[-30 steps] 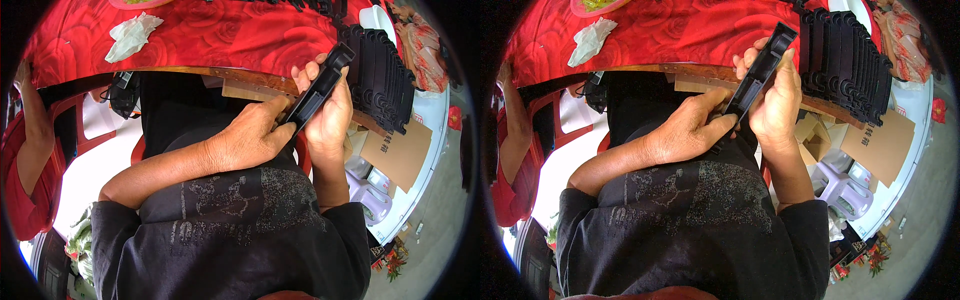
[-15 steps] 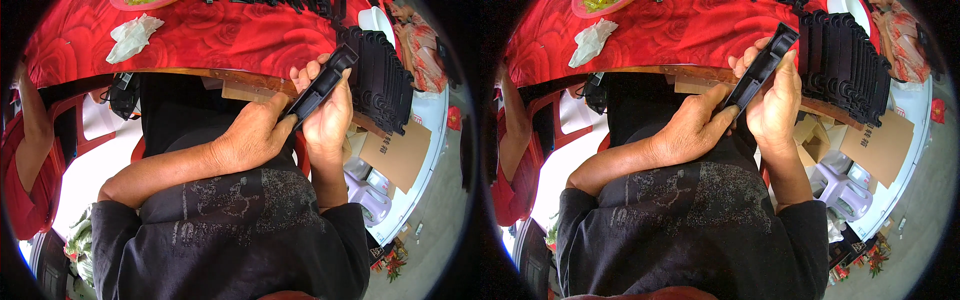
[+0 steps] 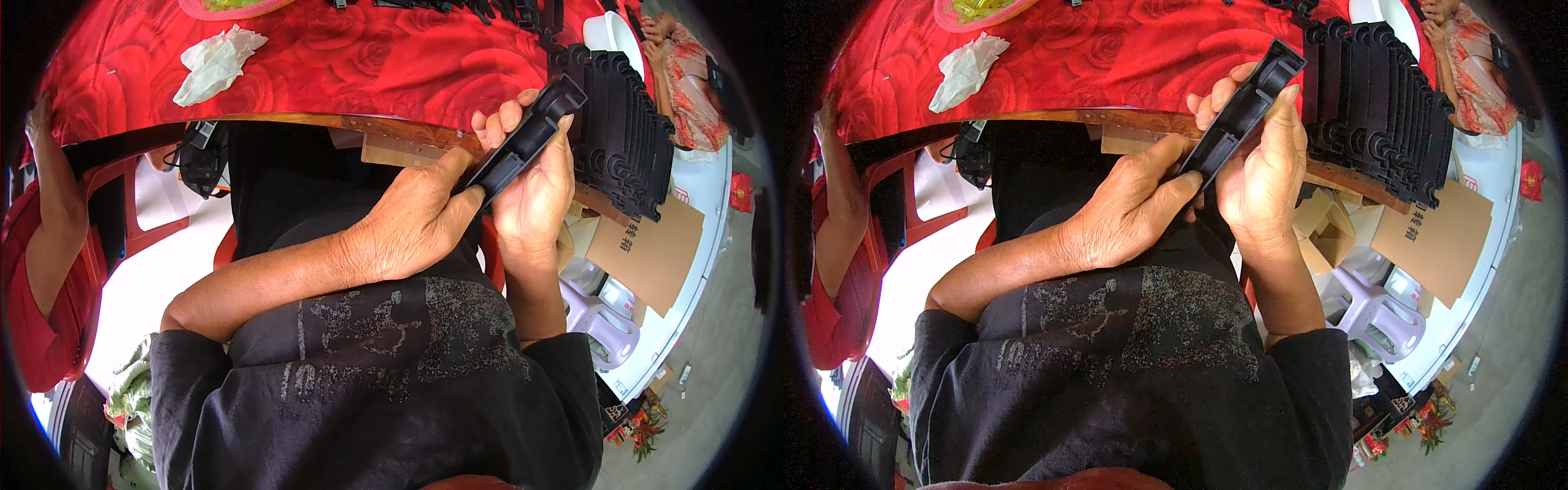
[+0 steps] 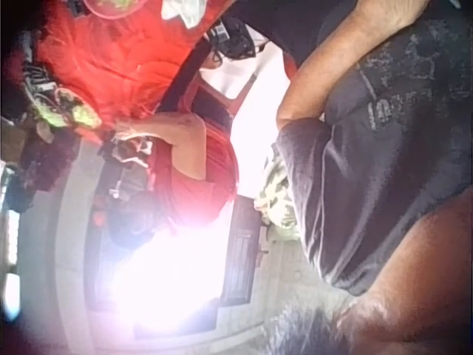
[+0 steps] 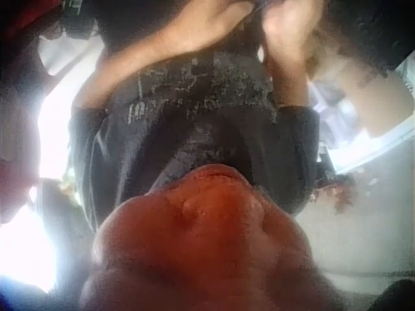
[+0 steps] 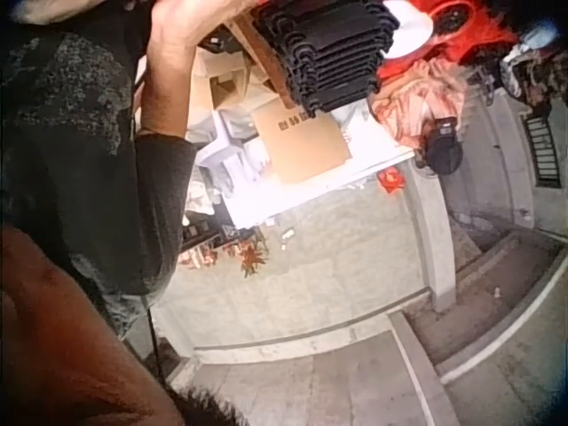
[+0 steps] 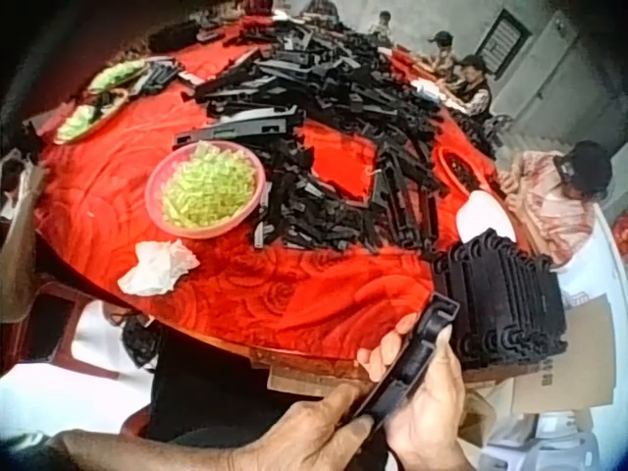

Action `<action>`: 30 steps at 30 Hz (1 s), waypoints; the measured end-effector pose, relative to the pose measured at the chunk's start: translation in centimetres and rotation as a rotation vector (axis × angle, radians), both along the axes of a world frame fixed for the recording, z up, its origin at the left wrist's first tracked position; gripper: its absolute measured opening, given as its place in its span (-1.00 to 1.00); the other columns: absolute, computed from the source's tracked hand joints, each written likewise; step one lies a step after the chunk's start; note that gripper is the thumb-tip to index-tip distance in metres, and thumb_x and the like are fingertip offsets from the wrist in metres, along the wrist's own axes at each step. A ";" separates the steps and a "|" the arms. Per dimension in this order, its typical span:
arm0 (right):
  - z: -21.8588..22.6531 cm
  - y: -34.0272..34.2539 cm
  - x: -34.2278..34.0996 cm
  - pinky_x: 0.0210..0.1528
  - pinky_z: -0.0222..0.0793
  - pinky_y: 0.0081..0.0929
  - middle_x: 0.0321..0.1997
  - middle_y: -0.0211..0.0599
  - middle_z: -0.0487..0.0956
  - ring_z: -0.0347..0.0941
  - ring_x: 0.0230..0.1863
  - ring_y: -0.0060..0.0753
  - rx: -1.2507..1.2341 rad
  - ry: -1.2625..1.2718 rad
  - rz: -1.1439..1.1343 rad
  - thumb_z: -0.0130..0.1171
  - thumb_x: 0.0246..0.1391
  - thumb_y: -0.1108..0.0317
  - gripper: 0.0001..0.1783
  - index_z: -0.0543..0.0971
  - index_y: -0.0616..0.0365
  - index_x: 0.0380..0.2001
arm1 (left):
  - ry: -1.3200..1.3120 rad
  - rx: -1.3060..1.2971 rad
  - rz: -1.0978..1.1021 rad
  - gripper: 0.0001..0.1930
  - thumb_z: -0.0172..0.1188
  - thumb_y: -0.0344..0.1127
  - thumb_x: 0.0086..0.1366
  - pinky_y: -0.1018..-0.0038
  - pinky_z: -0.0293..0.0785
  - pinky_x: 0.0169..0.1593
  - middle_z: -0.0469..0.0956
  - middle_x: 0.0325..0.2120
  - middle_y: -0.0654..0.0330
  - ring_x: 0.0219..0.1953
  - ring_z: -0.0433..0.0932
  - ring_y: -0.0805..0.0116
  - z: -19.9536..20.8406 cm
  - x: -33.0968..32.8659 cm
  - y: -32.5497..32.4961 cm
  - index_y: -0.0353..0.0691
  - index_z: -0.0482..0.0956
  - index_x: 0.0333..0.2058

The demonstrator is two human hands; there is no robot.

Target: The person assembles plastic casings by inserting small metal strips into the casings by hand and pressing them firmly into place.

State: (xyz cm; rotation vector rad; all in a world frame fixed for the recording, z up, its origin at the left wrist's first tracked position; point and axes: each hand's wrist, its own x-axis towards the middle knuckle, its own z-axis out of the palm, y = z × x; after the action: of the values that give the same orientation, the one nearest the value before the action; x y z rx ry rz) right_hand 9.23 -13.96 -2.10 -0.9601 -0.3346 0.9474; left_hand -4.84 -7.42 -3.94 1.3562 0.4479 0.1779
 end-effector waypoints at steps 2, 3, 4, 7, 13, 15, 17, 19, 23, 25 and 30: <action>0.0 0.0 -0.1 0.12 0.34 -0.14 -0.32 -0.30 0.46 0.38 -0.31 -0.37 -0.007 -0.006 -0.008 -0.18 0.37 -0.14 -0.45 0.41 0.20 -0.09 | -0.011 0.040 -0.002 -0.84 0.05 -0.37 0.40 0.45 0.47 -0.36 0.51 -0.55 0.18 -0.47 0.53 0.44 -0.2 0.0 -0.1 -0.37 0.38 -0.22; 0.1 0.0 -0.2 0.11 0.35 -0.15 -0.32 -0.30 0.47 0.38 -0.31 -0.37 -0.016 -0.004 -0.021 -0.19 0.38 -0.14 -0.45 0.41 0.21 -0.09 | -0.010 0.041 -0.002 -0.84 0.05 -0.37 0.40 0.45 0.47 -0.36 0.51 -0.55 0.18 -0.47 0.53 0.44 -0.2 0.1 -0.1 -0.37 0.38 -0.22; 0.1 0.1 -0.3 0.11 0.36 -0.16 -0.32 -0.30 0.47 0.38 -0.30 -0.38 -0.025 -0.001 -0.033 -0.19 0.38 -0.13 -0.45 0.41 0.21 -0.09 | -0.001 0.059 0.002 -0.84 0.04 -0.36 0.41 0.45 0.48 -0.36 0.51 -0.55 0.17 -0.47 0.53 0.44 -0.1 0.1 -0.2 -0.38 0.38 -0.22; 0.2 0.1 -0.2 0.11 0.37 -0.16 -0.32 -0.30 0.48 0.39 -0.30 -0.39 -0.009 -0.018 -0.005 -0.19 0.38 -0.13 -0.44 0.41 0.22 -0.09 | 0.020 0.075 0.003 -0.83 0.03 -0.35 0.42 0.46 0.48 -0.36 0.51 -0.55 0.16 -0.46 0.54 0.45 0.1 0.1 0.0 -0.38 0.38 -0.22; 0.0 0.0 -0.3 0.11 0.38 -0.16 -0.33 -0.29 0.48 0.40 -0.31 -0.38 -0.010 -0.004 -0.011 -0.20 0.38 -0.13 -0.44 0.41 0.22 -0.09 | 0.003 0.084 0.006 -0.83 0.05 -0.35 0.41 0.48 0.48 -0.37 0.51 -0.55 0.16 -0.47 0.55 0.45 -0.2 0.1 -0.1 -0.38 0.39 -0.20; 0.0 0.1 -0.3 0.11 0.37 -0.16 -0.33 -0.30 0.47 0.40 -0.32 -0.38 -0.006 -0.010 -0.010 -0.21 0.38 -0.13 -0.44 0.41 0.22 -0.08 | -0.001 0.092 0.011 -0.83 0.06 -0.36 0.41 0.49 0.48 -0.37 0.51 -0.55 0.16 -0.48 0.55 0.45 -0.3 0.1 -0.1 -0.38 0.39 -0.20; 0.0 0.1 -0.3 0.11 0.37 -0.16 -0.34 -0.30 0.47 0.40 -0.32 -0.38 -0.003 -0.017 -0.009 -0.21 0.38 -0.13 -0.44 0.40 0.22 -0.08 | -0.009 0.090 0.014 -0.83 0.06 -0.35 0.41 0.49 0.48 -0.38 0.50 -0.55 0.18 -0.48 0.54 0.47 -0.3 0.2 -0.1 -0.38 0.39 -0.18; 0.2 0.0 -0.3 0.23 0.27 -0.17 -0.31 -0.33 0.41 0.36 -0.30 -0.41 0.020 -0.043 0.048 -0.26 0.42 -0.04 -0.51 0.37 0.19 -0.03 | -0.006 0.093 0.017 -0.83 0.06 -0.35 0.42 0.50 0.48 -0.39 0.50 -0.55 0.19 -0.48 0.54 0.47 -0.5 0.3 -0.3 -0.37 0.39 -0.19; 0.2 0.0 -0.5 0.24 0.25 -0.16 -0.30 -0.32 0.41 0.36 -0.30 -0.40 0.019 -0.069 0.049 -0.25 0.42 -0.06 -0.50 0.37 0.20 -0.03 | 0.000 0.094 0.032 -0.81 0.04 -0.33 0.45 0.52 0.48 -0.39 0.50 -0.53 0.21 -0.48 0.54 0.49 -0.5 0.5 -0.2 -0.38 0.39 -0.15; 0.2 -0.1 -0.9 0.26 0.24 -0.16 -0.31 -0.33 0.42 0.36 -0.31 -0.40 0.003 -0.108 0.051 -0.25 0.41 -0.08 -0.49 0.36 0.20 -0.02 | -0.038 0.073 0.085 -0.79 0.09 -0.32 0.39 0.32 0.44 -0.39 0.48 -0.55 -0.01 -0.45 0.53 0.13 -0.4 0.9 -0.2 -0.39 0.38 -0.22; 0.5 0.1 -1.1 0.27 0.22 -0.17 -0.33 -0.33 0.41 0.36 -0.31 -0.40 -0.002 -0.151 0.036 -0.24 0.40 -0.10 -0.48 0.35 0.19 -0.03 | -0.105 0.030 0.163 -0.77 0.13 -0.31 0.34 0.14 0.41 -0.40 0.47 -0.57 -0.21 -0.43 0.54 -0.23 0.0 1.3 -0.3 -0.42 0.39 -0.28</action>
State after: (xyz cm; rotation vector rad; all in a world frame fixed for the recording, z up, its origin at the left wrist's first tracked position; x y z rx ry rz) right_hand 8.17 -13.86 -1.60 -1.0333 -0.4797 0.9106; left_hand -3.55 -7.73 -3.93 1.3331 0.4691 0.3900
